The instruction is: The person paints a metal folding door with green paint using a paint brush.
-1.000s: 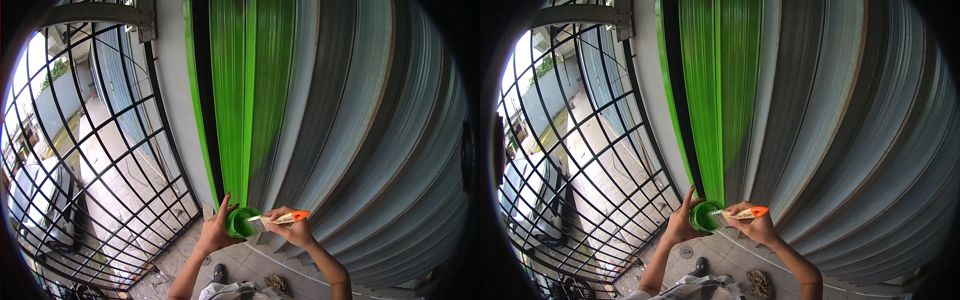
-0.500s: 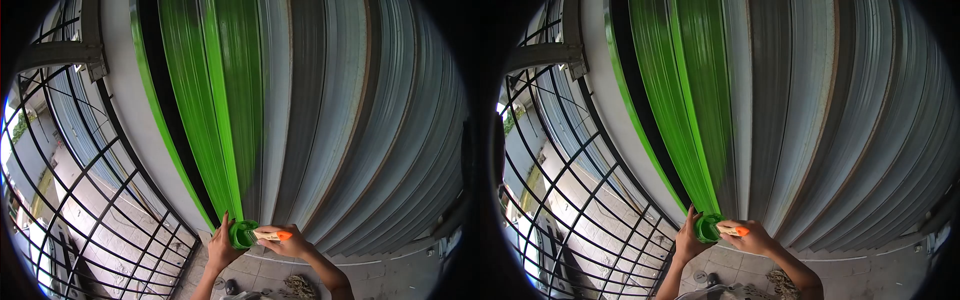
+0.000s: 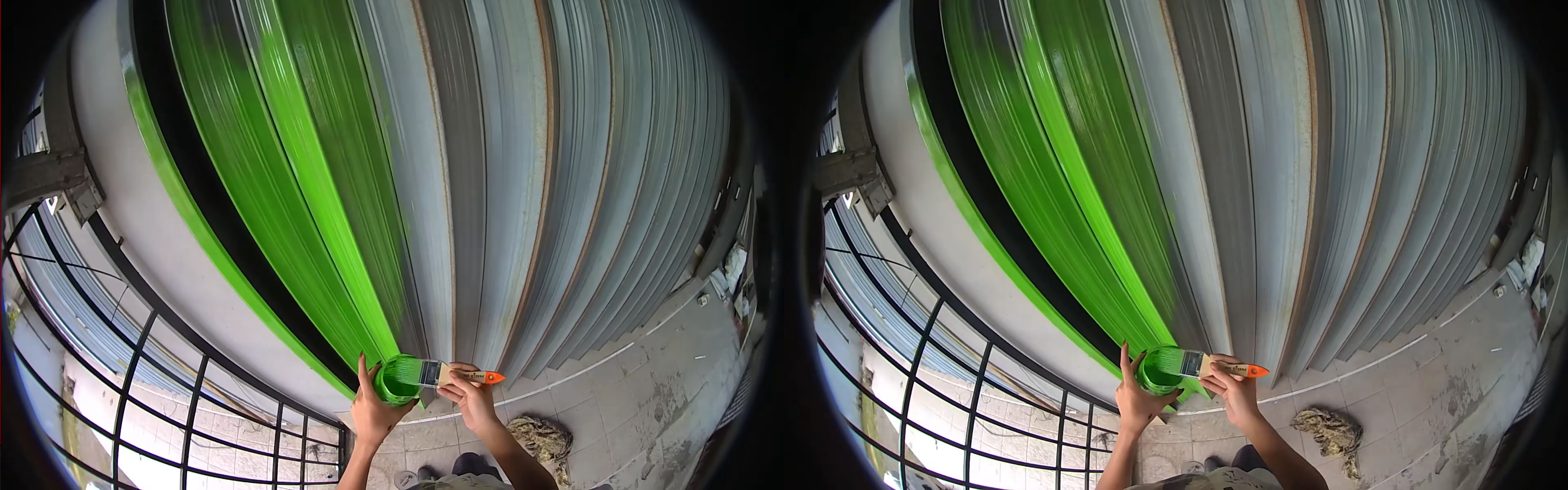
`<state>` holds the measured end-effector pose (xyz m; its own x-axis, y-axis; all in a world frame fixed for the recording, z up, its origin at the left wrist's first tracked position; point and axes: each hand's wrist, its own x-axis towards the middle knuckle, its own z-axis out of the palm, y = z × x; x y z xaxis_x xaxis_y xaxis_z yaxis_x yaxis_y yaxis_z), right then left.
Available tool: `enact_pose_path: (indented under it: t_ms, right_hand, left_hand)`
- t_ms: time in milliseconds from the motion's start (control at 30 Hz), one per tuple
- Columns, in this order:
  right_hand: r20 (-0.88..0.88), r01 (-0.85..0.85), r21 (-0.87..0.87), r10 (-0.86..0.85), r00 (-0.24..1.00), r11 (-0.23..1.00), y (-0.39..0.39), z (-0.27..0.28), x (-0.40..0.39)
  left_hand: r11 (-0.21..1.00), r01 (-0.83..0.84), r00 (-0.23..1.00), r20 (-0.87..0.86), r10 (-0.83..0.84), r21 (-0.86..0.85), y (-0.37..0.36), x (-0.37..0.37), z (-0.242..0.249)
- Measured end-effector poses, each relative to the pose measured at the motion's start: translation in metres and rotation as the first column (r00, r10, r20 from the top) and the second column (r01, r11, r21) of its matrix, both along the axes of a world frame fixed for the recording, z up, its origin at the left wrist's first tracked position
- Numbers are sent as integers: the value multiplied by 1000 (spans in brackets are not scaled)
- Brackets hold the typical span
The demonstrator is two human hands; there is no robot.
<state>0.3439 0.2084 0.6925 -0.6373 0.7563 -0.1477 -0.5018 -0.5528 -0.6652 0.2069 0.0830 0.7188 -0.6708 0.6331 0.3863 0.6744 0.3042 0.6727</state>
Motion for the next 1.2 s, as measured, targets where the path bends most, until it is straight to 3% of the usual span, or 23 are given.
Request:
enact_pose_path:
  t_ms: [133,300,433,533,667,800,833,933,1067,1200]
  right_hand:
    - [-38,65,27,-64,997,998,10,4,-23]
    - [-36,-24,86,27,999,996,23,27,-47]
    - [127,-20,365,-29,991,931,19,34,-44]
    - [59,50,709,-130,990,704,18,42,-43]
    - [136,-81,679,-16,991,730,26,51,-41]
    - [190,-117,885,-121,974,450,31,56,-28]
    - [261,-200,884,-91,961,422,31,60,-22]
    - [66,-64,993,-18,998,98,34,62,-10]
    - [57,-64,991,-60,997,-115,24,66,7]
    - [-49,21,980,-137,989,-199,18,57,15]
  left_hand:
    - [997,28,997,74,-34,77,8,-11,0]
    - [989,13,997,80,-24,145,21,-31,15]
    - [998,-11,1000,0,11,60,23,-40,17]
    - [999,-16,1000,11,16,39,24,-42,13]
    - [999,14,998,54,-16,38,26,-34,13]
    - [998,31,998,61,-34,47,29,-28,12]
    - [999,23,998,62,-25,44,30,-25,13]
    - [990,41,998,31,-46,137,29,-28,9]
    - [982,21,998,49,-30,187,23,-20,19]
    - [979,25,1000,-16,-22,201,21,-11,24]
